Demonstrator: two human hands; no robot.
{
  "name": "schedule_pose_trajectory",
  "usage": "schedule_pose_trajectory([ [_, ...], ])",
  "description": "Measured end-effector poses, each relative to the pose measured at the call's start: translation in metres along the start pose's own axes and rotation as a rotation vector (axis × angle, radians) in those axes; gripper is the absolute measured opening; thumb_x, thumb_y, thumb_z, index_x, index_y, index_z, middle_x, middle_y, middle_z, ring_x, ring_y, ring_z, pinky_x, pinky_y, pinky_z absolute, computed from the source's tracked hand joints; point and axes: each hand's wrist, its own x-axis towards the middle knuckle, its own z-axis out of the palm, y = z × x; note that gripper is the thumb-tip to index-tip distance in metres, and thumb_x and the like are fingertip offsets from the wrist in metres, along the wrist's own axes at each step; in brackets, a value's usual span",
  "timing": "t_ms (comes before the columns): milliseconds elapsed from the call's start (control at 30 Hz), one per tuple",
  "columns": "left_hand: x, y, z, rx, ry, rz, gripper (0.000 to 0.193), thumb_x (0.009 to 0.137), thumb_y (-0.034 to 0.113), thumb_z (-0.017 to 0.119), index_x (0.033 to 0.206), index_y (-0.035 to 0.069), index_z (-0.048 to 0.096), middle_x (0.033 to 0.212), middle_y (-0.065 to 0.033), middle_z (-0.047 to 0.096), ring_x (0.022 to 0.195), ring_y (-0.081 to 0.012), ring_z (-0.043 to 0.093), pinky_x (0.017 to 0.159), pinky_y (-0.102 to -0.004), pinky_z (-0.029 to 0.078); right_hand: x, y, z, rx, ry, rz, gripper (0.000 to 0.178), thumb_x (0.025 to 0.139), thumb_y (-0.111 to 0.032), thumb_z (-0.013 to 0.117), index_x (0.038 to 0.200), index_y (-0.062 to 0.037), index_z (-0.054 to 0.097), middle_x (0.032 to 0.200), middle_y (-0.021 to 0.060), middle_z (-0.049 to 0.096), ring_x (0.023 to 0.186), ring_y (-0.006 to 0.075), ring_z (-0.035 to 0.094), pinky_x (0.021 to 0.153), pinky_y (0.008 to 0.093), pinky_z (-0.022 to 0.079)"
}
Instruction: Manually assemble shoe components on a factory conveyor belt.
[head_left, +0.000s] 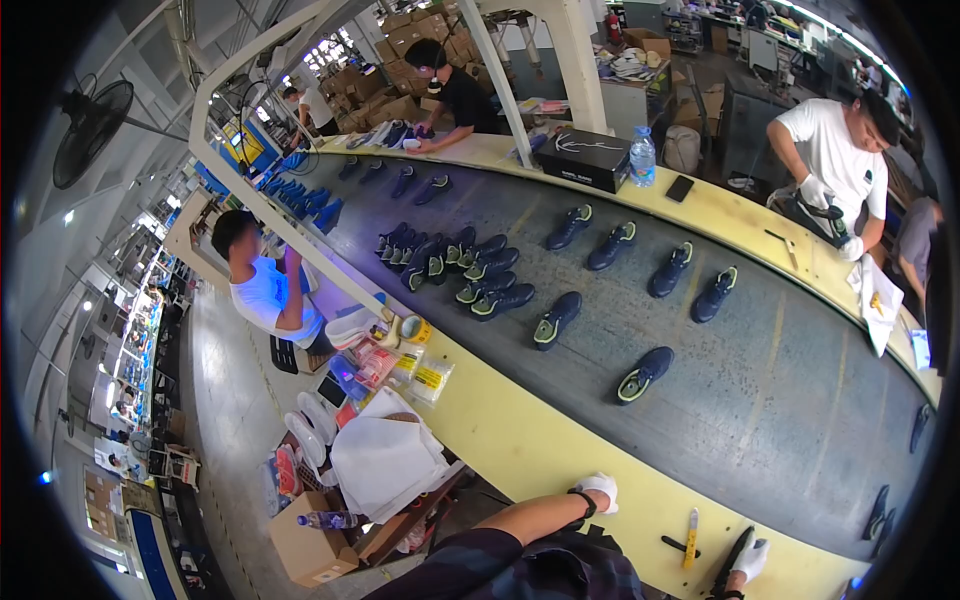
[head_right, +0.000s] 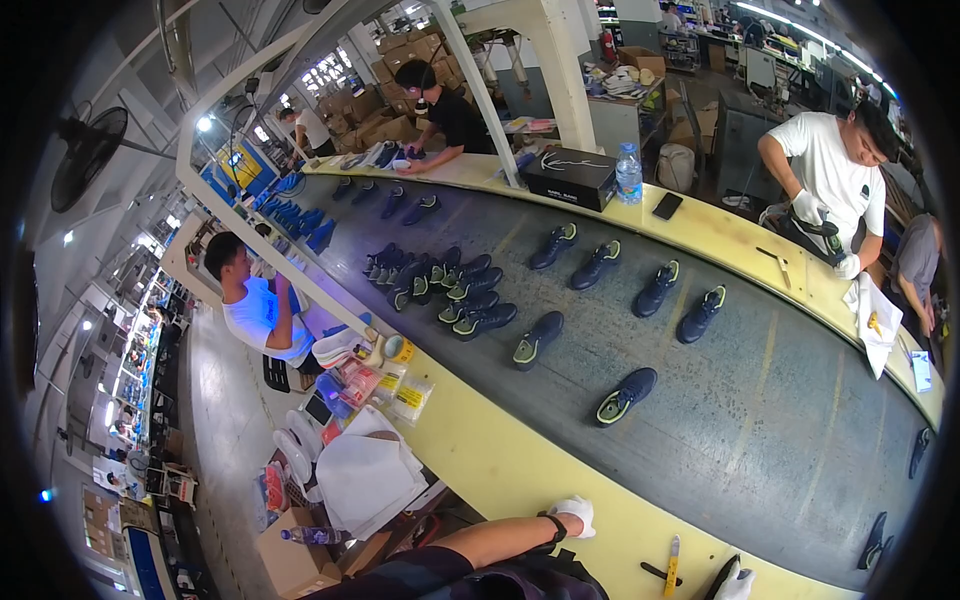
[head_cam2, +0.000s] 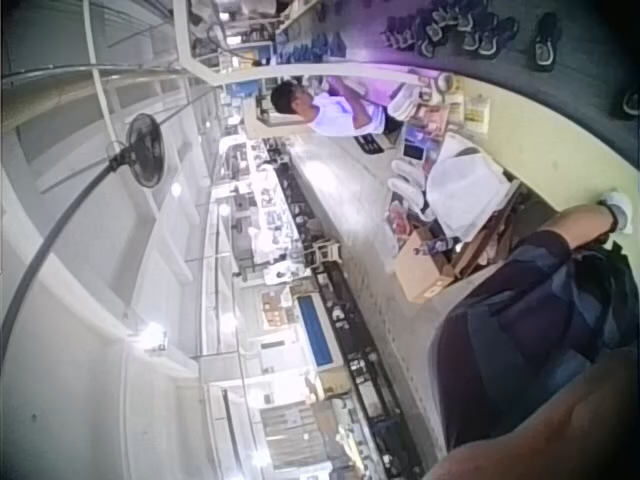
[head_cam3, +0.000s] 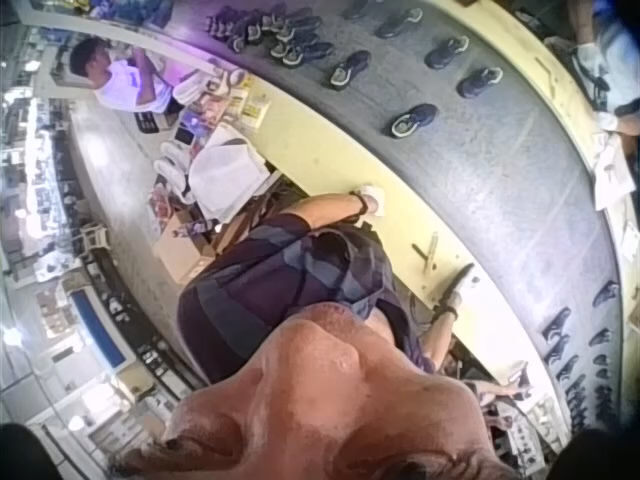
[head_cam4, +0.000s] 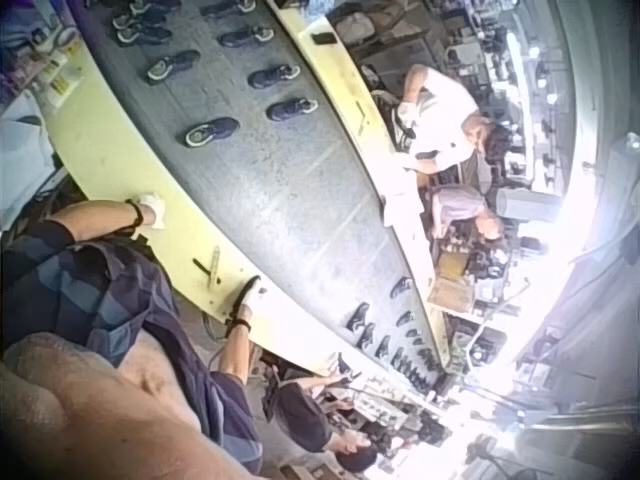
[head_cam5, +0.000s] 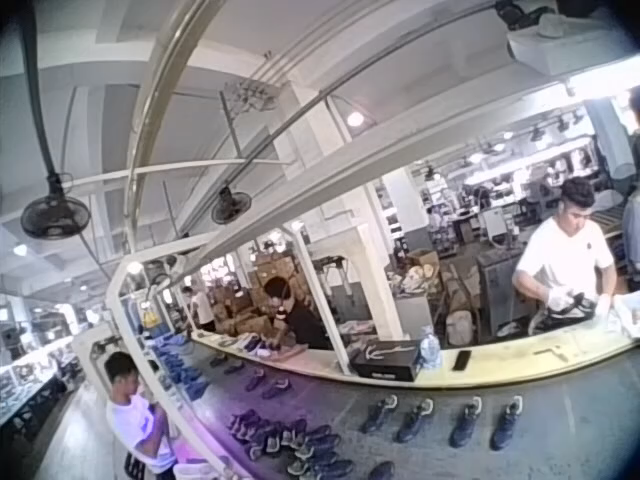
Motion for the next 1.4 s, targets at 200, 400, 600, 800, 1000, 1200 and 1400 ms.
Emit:
schedule_pose_trajectory([
  [200, 0.000, 0.000, 0.002, 0.009, 0.018, 0.012, 0.064, 0.085, 0.040, 0.075, 0.138, 0.005, 0.065, 0.141, -0.0234, 0.064, 0.120, -0.0433, 0.069, 0.092, -0.0578, 0.059, -0.001, -0.005, -0.002, -0.006, 0.002, 0.029, 0.043, 0.101, -0.046, 0.067, 0.105, -0.0032, 0.060, 0.095, 0.0222, 0.073, 0.090, 0.0453, 0.068, 0.082, 0.0505, 0.052],
  [400, 0.001, 0.000, 0.001, 0.015, -0.005, 0.020, 0.063, 0.085, 0.040, 0.075, 0.137, 0.005, 0.065, 0.141, -0.0241, 0.064, 0.118, -0.0433, 0.070, 0.089, -0.0590, 0.060, -0.001, -0.003, 0.000, 0.021, 0.002, 0.018, 0.043, 0.101, -0.046, 0.067, 0.104, -0.0037, 0.058, 0.093, 0.0210, 0.071, 0.086, 0.0446, 0.066, 0.081, 0.0497, 0.052],
  [600, 0.004, -0.001, 0.005, 0.013, 0.004, 0.011, 0.063, 0.085, 0.038, 0.074, 0.137, 0.004, 0.065, 0.140, -0.0248, 0.064, 0.116, -0.0446, 0.070, 0.086, -0.0591, 0.060, -0.001, -0.006, 0.000, -0.004, 0.002, 0.024, 0.044, 0.100, -0.047, 0.067, 0.103, -0.0035, 0.058, 0.091, 0.0209, 0.071, 0.084, 0.0446, 0.066, 0.080, 0.0504, 0.052],
  [800, 0.006, 0.000, 0.007, -0.011, 0.014, 0.019, 0.062, 0.085, 0.036, 0.075, 0.136, 0.003, 0.065, 0.140, -0.0253, 0.063, 0.116, -0.0456, 0.070, 0.087, -0.0585, 0.060, 0.000, -0.003, -0.002, -0.007, 0.000, 0.026, 0.046, 0.100, -0.048, 0.067, 0.102, -0.0034, 0.058, 0.090, 0.0209, 0.071, 0.085, 0.0449, 0.066, 0.080, 0.0508, 0.052],
  [1000, 0.004, 0.001, 0.007, 0.018, 0.036, -0.003, 0.060, 0.085, 0.037, 0.075, 0.135, 0.005, 0.066, 0.139, -0.0243, 0.065, 0.118, -0.0442, 0.069, 0.087, -0.0590, 0.060, -0.004, -0.016, -0.008, 0.003, -0.007, 0.026, 0.048, 0.100, -0.051, 0.066, 0.103, -0.0038, 0.058, 0.091, 0.0204, 0.071, 0.085, 0.0447, 0.067, 0.081, 0.0508, 0.052],
  [1200, 0.004, 0.001, 0.007, 0.010, 0.054, 0.016, 0.059, 0.085, 0.037, 0.075, 0.135, 0.006, 0.066, 0.138, -0.0236, 0.065, 0.117, -0.0426, 0.070, 0.087, -0.0586, 0.060, -0.002, -0.009, -0.007, 0.004, 0.000, 0.029, 0.046, 0.100, -0.050, 0.066, 0.103, -0.0045, 0.058, 0.091, 0.0198, 0.071, 0.086, 0.0441, 0.067, 0.082, 0.0506, 0.052],
  [1400, -0.003, 0.003, 0.003, 0.017, 0.052, 0.018, 0.059, 0.086, 0.038, 0.074, 0.135, 0.006, 0.067, 0.139, -0.0241, 0.065, 0.118, -0.0424, 0.070, 0.088, -0.0586, 0.060, 0.000, -0.008, -0.007, 0.010, -0.008, 0.039, 0.043, 0.100, -0.047, 0.067, 0.103, -0.0044, 0.059, 0.092, 0.0196, 0.072, 0.086, 0.0435, 0.068, 0.082, 0.0502, 0.053],
])
